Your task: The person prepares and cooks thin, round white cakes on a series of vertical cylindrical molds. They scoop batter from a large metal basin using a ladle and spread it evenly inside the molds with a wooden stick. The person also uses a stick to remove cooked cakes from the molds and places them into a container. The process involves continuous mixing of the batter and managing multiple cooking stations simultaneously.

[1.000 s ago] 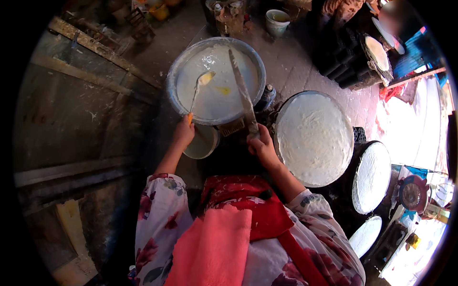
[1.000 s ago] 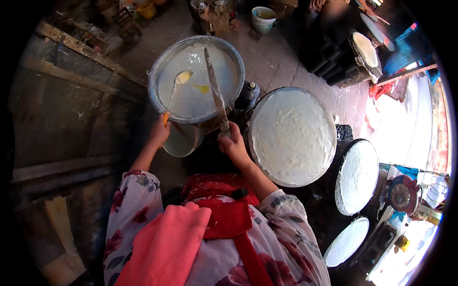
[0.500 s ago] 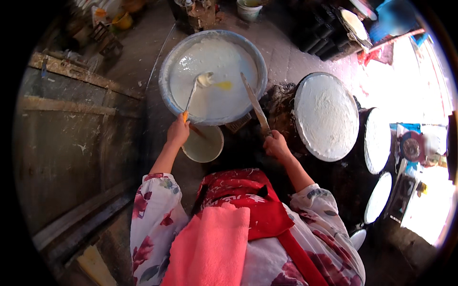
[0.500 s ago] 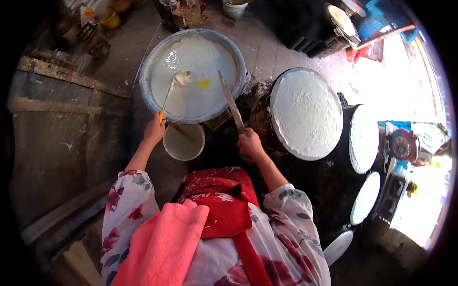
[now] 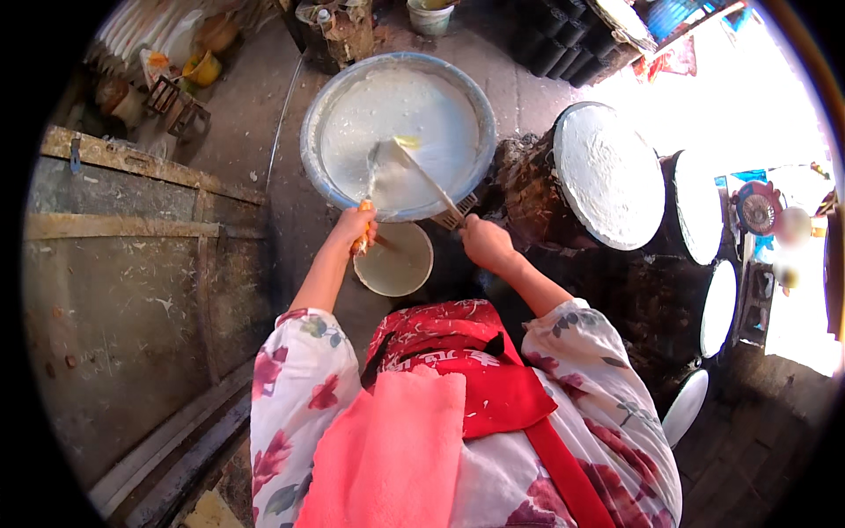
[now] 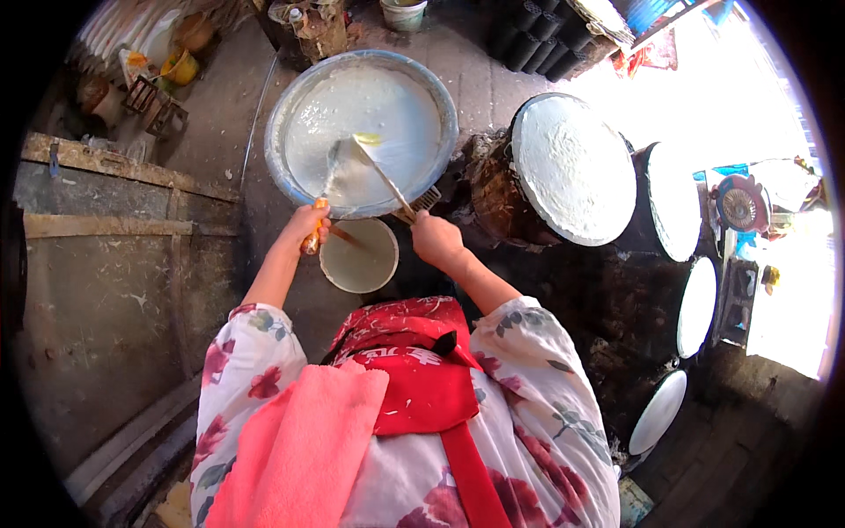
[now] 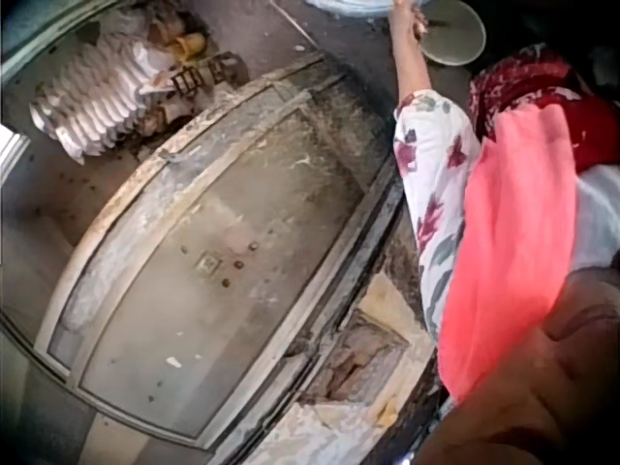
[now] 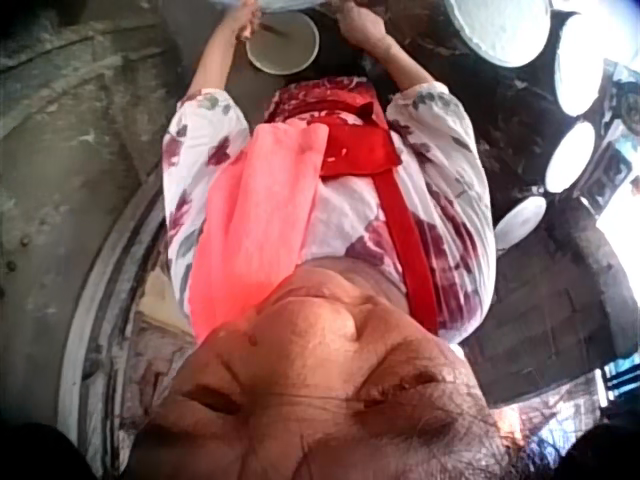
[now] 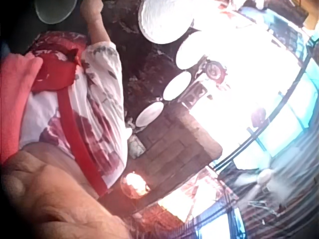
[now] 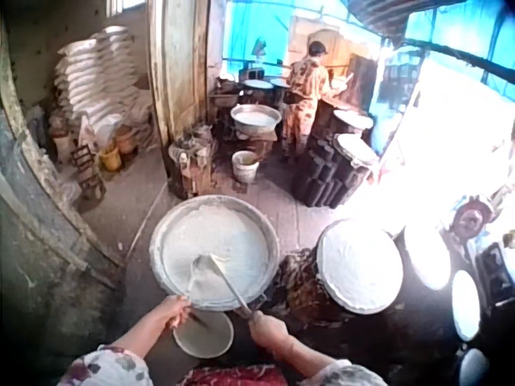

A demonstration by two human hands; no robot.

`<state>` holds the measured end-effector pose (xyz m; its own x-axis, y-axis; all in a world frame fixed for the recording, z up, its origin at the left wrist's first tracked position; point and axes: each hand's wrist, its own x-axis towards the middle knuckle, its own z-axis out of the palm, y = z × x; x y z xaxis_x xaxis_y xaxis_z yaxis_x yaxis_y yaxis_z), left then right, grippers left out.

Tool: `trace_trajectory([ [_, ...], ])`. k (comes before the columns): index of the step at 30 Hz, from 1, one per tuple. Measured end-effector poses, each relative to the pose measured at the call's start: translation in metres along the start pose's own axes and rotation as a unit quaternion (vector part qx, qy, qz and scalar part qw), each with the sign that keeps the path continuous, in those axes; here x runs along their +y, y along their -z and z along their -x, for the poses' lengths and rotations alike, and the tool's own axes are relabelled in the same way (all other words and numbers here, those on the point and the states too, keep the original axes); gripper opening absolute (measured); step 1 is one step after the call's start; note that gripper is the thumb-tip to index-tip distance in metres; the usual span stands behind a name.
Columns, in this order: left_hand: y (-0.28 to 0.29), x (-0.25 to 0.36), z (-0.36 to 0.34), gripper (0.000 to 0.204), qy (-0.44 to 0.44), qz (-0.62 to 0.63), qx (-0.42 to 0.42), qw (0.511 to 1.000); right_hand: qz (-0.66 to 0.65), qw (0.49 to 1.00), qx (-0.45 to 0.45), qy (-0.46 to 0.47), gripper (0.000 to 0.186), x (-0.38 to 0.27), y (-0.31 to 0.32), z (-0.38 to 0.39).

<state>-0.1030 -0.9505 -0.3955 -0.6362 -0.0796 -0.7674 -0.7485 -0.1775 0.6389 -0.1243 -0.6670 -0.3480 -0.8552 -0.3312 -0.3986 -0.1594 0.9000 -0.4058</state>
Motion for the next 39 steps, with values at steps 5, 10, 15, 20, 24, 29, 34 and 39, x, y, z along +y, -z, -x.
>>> trace_trajectory([
  [5, 0.011, 0.027, 0.055, 0.031, -0.185, -0.402, 0.205, 0.873, 0.037, 0.99, 0.131, 0.022, 0.017, -0.009, 0.044, 0.018],
  [10, 0.006, 0.031, 0.073, 0.045, -0.254, -0.481, 0.266, 0.796, 0.097, 0.99, 0.102, 0.029, 0.016, 0.032, 0.023, 0.024],
  [15, 0.024, 0.017, 0.079, 0.05, -0.323, -0.516, 0.327, 0.723, 0.008, 0.985, 0.174, -0.005, 0.019, 0.021, 0.041, 0.033],
  [20, 0.032, 0.05, 0.103, 0.053, -0.381, -0.554, 0.374, 0.638, -0.03, 0.988, 0.149, 0.037, 0.019, 0.03, 0.034, 0.024],
  [24, 0.043, 0.084, 0.132, 0.054, -0.451, -0.535, 0.426, 0.573, -0.058, 0.983, 0.166, 0.046, 0.02, 0.031, 0.036, 0.018],
  [29, 0.035, 0.091, 0.123, 0.043, -0.517, -0.431, 0.367, 0.642, -0.072, 0.987, 0.141, 0.023, 0.024, 0.047, 0.027, 0.014],
  [34, 0.007, 0.06, 0.107, 0.027, -0.145, 0.281, -0.077, 0.946, -0.128, 0.989, 0.07, -0.023, 0.029, 0.065, 0.009, 0.022],
  [39, -0.011, 0.019, 0.105, 0.036, -0.119, 0.588, -0.335, 0.726, -0.211, 0.976, 0.023, -0.046, 0.029, 0.087, -0.007, 0.036],
])
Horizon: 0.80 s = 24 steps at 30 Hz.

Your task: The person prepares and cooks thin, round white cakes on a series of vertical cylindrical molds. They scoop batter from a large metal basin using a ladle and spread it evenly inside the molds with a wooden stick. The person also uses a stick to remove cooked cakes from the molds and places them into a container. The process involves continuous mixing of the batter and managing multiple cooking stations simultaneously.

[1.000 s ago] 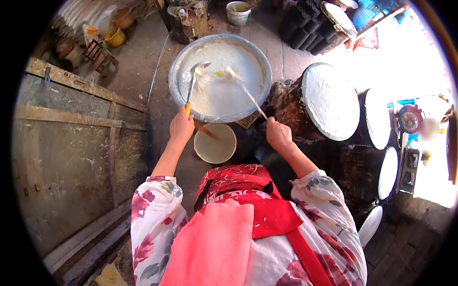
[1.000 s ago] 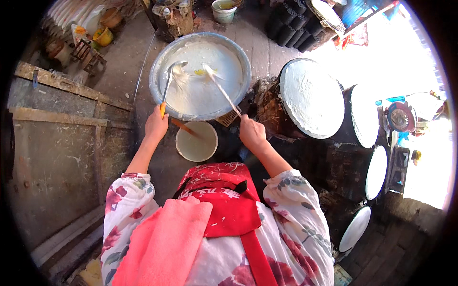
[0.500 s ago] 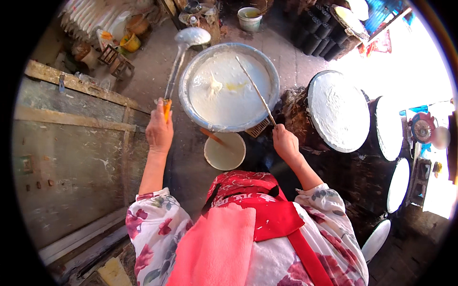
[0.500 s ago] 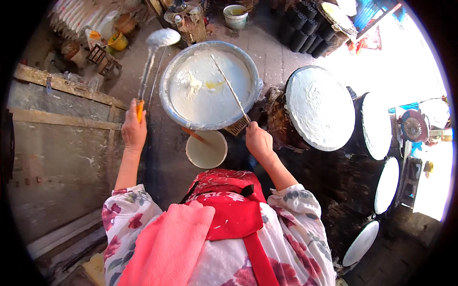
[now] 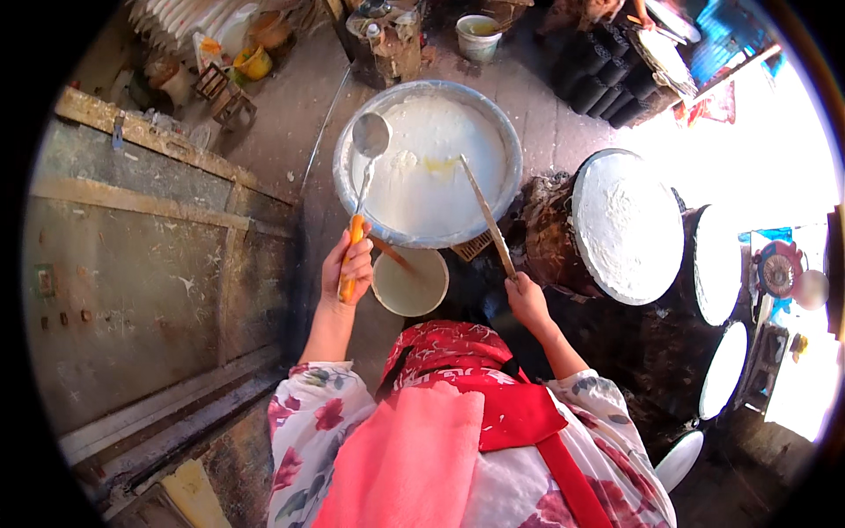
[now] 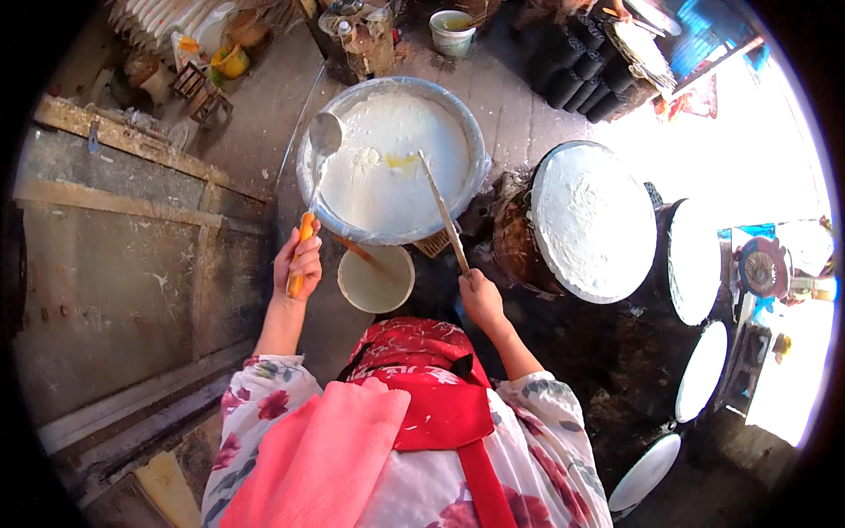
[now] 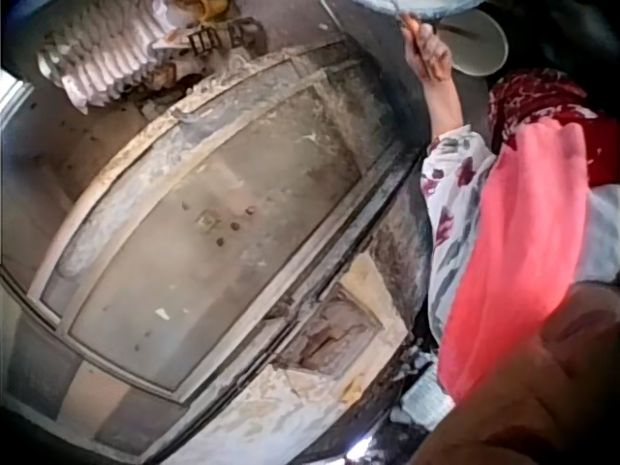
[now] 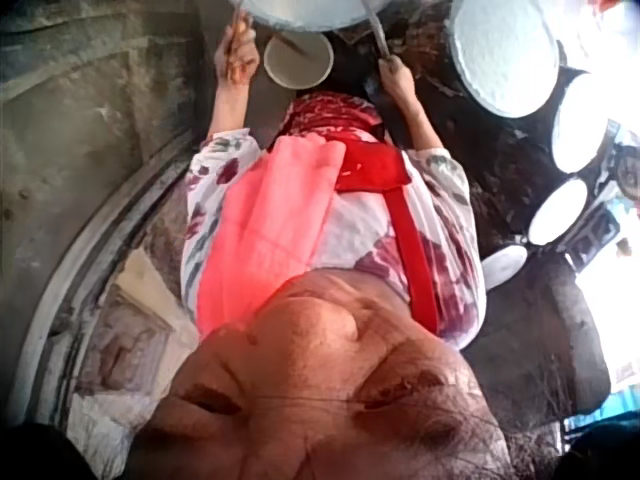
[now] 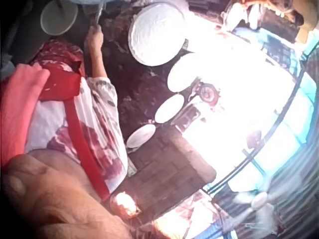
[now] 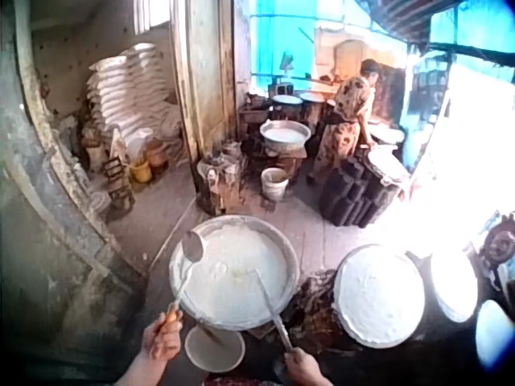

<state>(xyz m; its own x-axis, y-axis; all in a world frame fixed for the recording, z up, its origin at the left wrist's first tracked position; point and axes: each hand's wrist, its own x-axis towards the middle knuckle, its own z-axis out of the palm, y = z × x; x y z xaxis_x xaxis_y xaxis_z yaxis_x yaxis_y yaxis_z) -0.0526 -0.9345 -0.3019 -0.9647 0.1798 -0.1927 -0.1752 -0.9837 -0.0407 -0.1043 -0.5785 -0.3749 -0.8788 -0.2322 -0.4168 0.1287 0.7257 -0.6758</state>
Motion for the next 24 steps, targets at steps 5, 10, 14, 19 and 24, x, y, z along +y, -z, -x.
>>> trace_trajectory([
  [5, 0.048, -0.044, 0.015, 0.041, -0.007, 0.067, -0.092, 0.993, -0.037, 0.999, -0.029, -0.013, 0.029, 0.014, -0.007, -0.004],
  [10, 0.04, -0.045, 0.076, 0.042, -0.027, -0.275, 0.136, 0.951, -0.023, 0.999, -0.027, -0.012, 0.028, 0.018, -0.005, -0.014],
  [14, 0.054, -0.052, 0.143, 0.038, 0.026, -0.313, 0.277, 0.908, -0.007, 0.999, -0.033, -0.014, 0.027, 0.035, -0.004, -0.012],
  [19, 0.129, -0.064, 0.176, 0.026, 0.146, -0.354, 0.461, 0.801, 0.011, 0.998, -0.059, -0.006, 0.025, 0.027, -0.003, -0.007],
  [24, 0.228, -0.067, 0.158, 0.027, 0.165, -0.508, 0.504, 0.679, 0.05, 0.997, -0.065, 0.004, 0.024, 0.026, -0.012, -0.009],
])
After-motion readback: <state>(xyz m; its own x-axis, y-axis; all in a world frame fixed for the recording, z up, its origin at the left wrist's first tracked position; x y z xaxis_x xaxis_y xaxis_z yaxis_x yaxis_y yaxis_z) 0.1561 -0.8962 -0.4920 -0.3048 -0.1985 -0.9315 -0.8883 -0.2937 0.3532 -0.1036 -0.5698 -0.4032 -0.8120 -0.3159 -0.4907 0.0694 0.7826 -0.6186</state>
